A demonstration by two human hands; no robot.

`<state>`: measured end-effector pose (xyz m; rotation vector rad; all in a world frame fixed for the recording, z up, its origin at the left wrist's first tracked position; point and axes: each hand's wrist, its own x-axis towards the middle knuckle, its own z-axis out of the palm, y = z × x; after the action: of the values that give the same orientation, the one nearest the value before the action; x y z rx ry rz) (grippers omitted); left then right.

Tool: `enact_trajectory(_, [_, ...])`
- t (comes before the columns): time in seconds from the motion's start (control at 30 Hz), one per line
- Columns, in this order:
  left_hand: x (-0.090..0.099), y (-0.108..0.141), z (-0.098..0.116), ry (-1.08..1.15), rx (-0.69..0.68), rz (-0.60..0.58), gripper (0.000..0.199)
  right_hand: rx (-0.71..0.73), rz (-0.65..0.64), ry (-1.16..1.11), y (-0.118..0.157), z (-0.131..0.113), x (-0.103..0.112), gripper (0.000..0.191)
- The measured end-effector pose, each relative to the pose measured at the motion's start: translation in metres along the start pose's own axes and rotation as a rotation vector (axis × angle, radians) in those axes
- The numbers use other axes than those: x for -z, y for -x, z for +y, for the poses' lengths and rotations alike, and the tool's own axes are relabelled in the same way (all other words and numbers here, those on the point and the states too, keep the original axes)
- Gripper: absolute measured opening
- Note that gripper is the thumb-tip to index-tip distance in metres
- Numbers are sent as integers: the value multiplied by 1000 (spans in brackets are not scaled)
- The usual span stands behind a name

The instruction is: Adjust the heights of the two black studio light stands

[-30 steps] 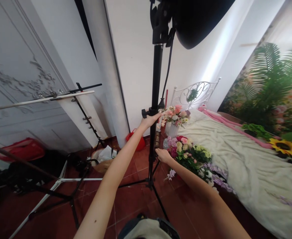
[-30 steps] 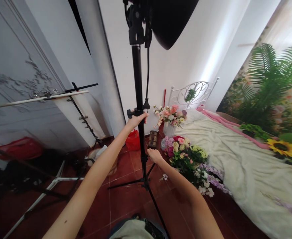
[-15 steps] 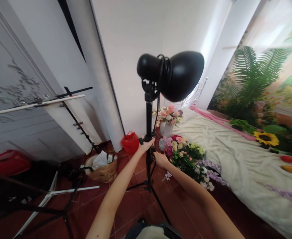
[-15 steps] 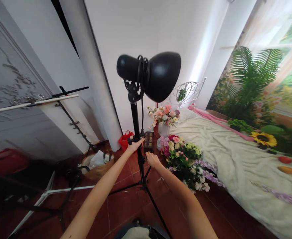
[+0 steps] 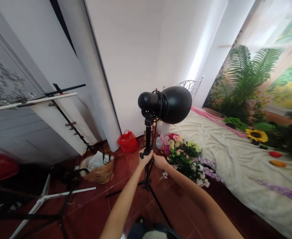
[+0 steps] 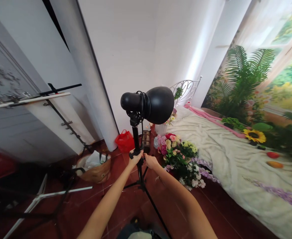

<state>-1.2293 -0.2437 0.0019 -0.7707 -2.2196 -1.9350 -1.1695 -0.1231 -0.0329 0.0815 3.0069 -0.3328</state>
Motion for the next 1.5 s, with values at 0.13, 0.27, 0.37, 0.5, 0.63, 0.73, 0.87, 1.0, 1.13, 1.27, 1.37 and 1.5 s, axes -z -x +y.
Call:
enact_trajectory(0.13, [-5,3,-9,21,-17,44,16,11,-13,-27,-2,2,-3,37])
enact_trajectory(0.27, [-8,5,-11,32,-1,58,18,77,58,-140,2,8,-5,44])
enact_trajectory(0.37, [-7,6,-9,13,20,42,20,124,119,-267,7,17,-3,42])
enact_trajectory(0.5, [-6,5,-4,-27,53,43,20,130,75,-370,9,28,4,44])
enact_trajectory(0.63, [-7,6,0,-38,81,45,21,98,23,-482,4,35,6,43])
enact_trajectory(0.73, [-8,6,1,-30,112,56,21,75,19,-533,-2,37,0,47])
enact_trajectory(0.87, [-9,7,0,17,129,48,22,13,104,-453,-9,32,-11,54])
enact_trajectory(1.0, [-9,8,2,21,114,47,23,-146,210,-316,-9,22,-23,64])
enact_trajectory(1.13, [-8,7,8,29,114,37,23,-142,337,-374,-2,13,-35,62])
enact_trajectory(1.27, [-9,5,10,11,121,57,20,-121,396,-374,2,8,-42,58])
enact_trajectory(1.37, [-11,4,8,-11,107,77,19,-123,391,-349,-1,7,-43,57])
enact_trajectory(1.5, [-12,3,6,-45,117,76,20,-181,346,-277,-8,5,-40,56])
